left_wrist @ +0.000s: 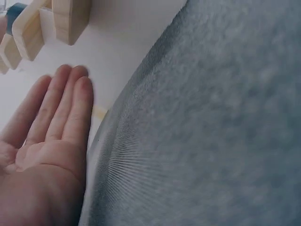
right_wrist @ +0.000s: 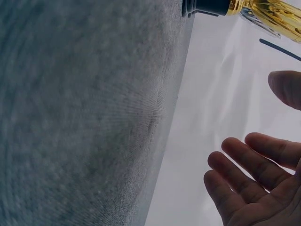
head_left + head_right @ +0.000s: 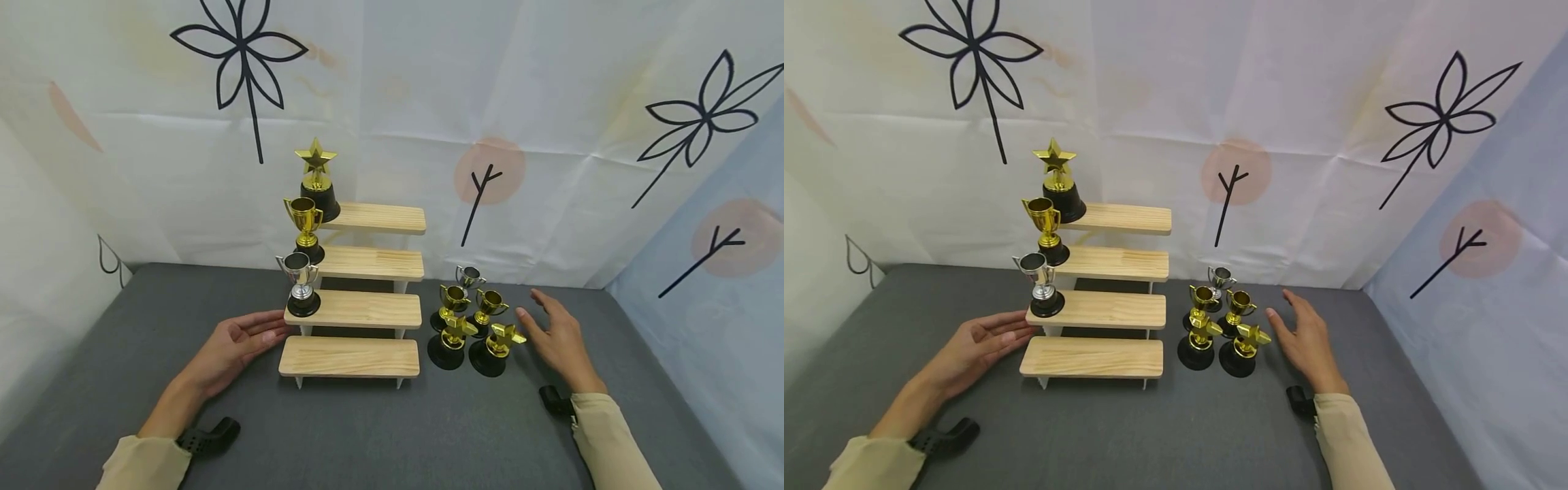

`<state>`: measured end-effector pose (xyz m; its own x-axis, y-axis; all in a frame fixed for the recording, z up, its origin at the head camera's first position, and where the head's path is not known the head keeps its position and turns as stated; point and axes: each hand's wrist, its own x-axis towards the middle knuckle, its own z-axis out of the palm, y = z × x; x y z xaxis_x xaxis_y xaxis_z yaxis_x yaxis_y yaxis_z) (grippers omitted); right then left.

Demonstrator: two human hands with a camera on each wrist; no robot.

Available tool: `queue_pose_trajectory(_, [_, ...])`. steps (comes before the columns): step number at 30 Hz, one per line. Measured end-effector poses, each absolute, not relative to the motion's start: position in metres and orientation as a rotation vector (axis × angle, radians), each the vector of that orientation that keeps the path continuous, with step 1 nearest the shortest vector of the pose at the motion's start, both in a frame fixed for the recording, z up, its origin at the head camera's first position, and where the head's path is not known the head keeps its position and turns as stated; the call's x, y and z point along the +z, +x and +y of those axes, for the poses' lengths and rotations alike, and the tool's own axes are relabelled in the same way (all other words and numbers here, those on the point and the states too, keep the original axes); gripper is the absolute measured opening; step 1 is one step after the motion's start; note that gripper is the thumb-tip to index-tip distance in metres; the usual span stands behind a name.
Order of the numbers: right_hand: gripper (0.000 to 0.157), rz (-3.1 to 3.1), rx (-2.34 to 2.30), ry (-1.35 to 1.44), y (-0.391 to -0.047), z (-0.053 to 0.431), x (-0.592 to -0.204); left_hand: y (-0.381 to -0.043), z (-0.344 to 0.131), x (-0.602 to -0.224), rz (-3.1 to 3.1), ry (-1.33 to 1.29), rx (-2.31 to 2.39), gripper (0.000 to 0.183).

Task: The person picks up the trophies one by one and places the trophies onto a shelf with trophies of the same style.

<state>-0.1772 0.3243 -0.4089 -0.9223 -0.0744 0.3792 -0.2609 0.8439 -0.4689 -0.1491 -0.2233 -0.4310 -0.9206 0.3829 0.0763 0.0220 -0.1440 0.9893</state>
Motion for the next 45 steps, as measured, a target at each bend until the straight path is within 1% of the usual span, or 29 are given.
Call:
queue_pose_trajectory(3, [0.059, -2.678, 0.756, 0.245, -0.177, 0.323, -0.408, -0.146, -0.225, -0.434, 1.844, 0.546, 2.143, 0.049])
queue_pose_trajectory(6, [0.058, -2.68, 0.756, 0.245, -0.177, 0.321, -0.408, -0.146, -0.226, -0.437, 1.798, 0.604, 2.145, 0.051])
queue_pose_trajectory(14, [0.057, -2.686, 0.761, 0.249, -0.177, 0.321, -0.408, -0.146, -0.226, -0.442, 1.769, 0.64, 2.079, 0.07])
queue_pose_trajectory(17, [0.056, -2.678, 0.765, 0.253, -0.177, 0.322, -0.408, -0.147, -0.226, -0.443, 1.808, 0.627, 2.036, 0.074])
queue_pose_trajectory(23, [0.056, -2.674, 0.788, 0.232, -0.175, 0.321, -0.409, -0.149, -0.224, -0.443, 1.862, 0.65, 1.976, 0.074])
queue_pose_trajectory(28, [0.055, -2.645, 0.893, 0.181, -0.174, 0.319, -0.406, -0.149, -0.224, -0.444, 1.883, 0.646, 1.976, 0.074])
queue_pose_trajectory(33, [0.047, -2.538, 1.098, 0.15, -0.172, 0.319, -0.399, -0.148, -0.225, -0.445, 1.893, 0.647, 1.976, 0.072])
queue_pose_trajectory(39, [0.036, -2.477, 1.353, 0.246, -0.164, 0.323, -0.382, -0.148, -0.226, -0.445, 1.896, 0.651, 1.981, 0.071])
queue_pose_trajectory(45, [0.033, -2.548, 1.504, 0.423, -0.159, 0.325, -0.373, -0.148, -0.225, -0.446, 1.918, 0.638, 1.982, 0.072])
